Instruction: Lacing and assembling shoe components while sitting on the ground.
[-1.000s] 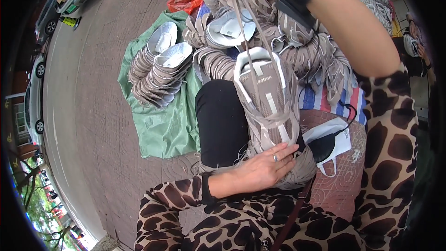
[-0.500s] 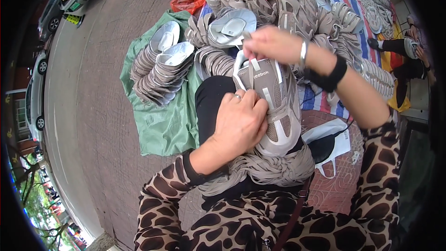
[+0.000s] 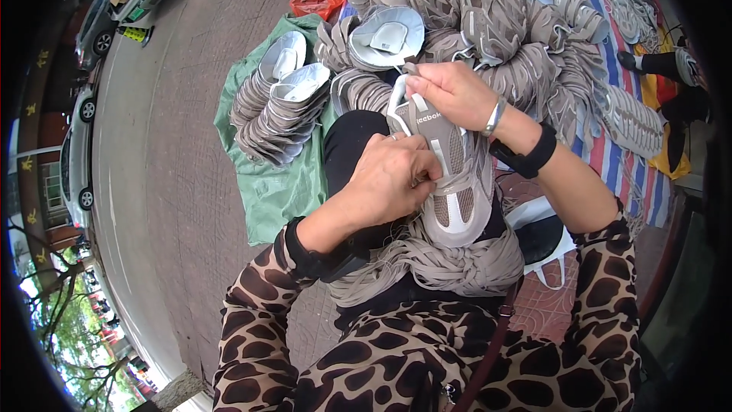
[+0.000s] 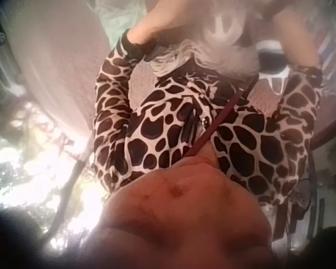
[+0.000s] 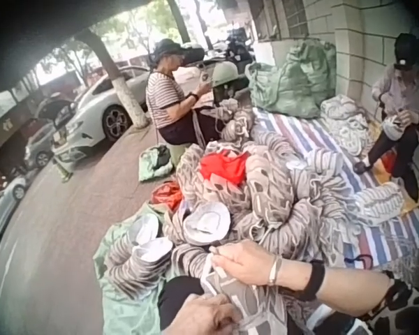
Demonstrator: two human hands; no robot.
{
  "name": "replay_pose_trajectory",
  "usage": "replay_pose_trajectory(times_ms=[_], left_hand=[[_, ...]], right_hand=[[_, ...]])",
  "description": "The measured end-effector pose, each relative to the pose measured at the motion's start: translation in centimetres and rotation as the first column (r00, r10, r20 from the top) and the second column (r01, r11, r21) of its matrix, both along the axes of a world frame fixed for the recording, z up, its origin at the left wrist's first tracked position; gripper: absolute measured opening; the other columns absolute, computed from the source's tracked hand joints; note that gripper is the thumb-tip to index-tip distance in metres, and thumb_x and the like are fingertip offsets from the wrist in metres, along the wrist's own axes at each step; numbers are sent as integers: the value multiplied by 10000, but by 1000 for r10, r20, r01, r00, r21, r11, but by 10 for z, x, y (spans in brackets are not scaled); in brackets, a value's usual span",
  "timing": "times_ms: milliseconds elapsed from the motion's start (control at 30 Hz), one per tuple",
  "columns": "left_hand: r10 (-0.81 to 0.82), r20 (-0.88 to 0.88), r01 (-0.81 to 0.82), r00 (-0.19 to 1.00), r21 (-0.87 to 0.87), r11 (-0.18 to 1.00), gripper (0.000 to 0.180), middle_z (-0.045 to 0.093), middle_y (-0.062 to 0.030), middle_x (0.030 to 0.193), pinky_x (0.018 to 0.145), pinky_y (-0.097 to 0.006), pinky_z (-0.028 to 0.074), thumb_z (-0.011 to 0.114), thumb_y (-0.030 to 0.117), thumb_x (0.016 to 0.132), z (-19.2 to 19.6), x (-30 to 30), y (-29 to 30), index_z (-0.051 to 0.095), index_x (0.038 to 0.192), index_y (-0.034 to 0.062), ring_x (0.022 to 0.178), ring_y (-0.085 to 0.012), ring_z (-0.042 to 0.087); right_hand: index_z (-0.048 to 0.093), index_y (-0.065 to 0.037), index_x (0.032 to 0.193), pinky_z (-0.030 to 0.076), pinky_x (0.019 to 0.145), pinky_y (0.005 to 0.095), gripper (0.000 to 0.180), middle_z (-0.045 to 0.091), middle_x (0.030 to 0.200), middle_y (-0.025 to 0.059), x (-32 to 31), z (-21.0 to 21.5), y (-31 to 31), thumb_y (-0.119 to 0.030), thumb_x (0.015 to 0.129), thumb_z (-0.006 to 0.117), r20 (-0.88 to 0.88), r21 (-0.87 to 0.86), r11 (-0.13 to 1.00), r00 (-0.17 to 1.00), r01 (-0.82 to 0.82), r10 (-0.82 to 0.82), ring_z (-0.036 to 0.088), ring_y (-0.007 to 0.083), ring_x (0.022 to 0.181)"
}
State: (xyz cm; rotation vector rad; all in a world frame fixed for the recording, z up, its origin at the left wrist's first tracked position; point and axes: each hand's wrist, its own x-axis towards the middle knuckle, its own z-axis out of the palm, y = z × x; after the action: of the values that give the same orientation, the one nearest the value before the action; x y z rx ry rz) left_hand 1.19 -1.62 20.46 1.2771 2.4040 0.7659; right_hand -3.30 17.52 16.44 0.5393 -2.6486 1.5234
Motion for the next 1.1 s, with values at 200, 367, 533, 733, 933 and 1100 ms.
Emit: replay_pose_trajectory(times_ms=[200,367,533,733,933,1100], left_hand=[[33,192,-47,981,72,996,103,558,-6,770,706,-346,358,706,116,713,-4,-5,-2,636,787,126,776,-216,549],[-142,-219,134,965,-51,990,146,539,-24,768,693,-352,366,711,176,710,8,-3,-8,595,767,109,762,-214,541],[-283,-254,244,925,-173,954,191,521,-44,780,697,-352,376,710,217,717,20,2,-13,568,755,95,779,-225,542],[-136,-165,128,977,-58,990,153,510,-32,795,726,-351,355,717,187,724,13,-15,-36,579,760,131,796,-224,512],[3,-211,19,977,100,995,172,508,-22,819,742,-353,343,729,130,727,-3,-15,-32,572,797,120,797,-220,495],[161,-292,-95,943,227,969,215,528,-24,856,740,-357,347,757,195,716,-3,-1,-19,606,857,135,814,-230,501]], right_hand=[[655,-53,792,459,580,421,304,590,637,172,-4,-2,-1,-298,916,524,22,-6,1000,1000,5,-4,606,353,628],[666,-54,821,462,575,372,286,584,631,158,-3,0,-2,-268,934,512,72,-45,999,997,13,-10,593,306,594],[655,-39,831,460,579,305,295,609,663,58,-2,-4,-5,-250,966,498,92,-212,976,996,38,-19,584,151,606],[663,-76,893,455,584,184,266,611,739,-66,-14,28,9,-263,981,496,318,-508,837,947,204,-38,548,12,645],[574,12,959,332,375,169,289,662,793,115,-83,107,54,-202,1015,388,300,-833,551,805,-40,512,450,60,420],[537,1,1034,269,366,164,281,647,883,111,-106,135,34,-236,1019,387,450,-645,748,869,157,207,316,19,435]])
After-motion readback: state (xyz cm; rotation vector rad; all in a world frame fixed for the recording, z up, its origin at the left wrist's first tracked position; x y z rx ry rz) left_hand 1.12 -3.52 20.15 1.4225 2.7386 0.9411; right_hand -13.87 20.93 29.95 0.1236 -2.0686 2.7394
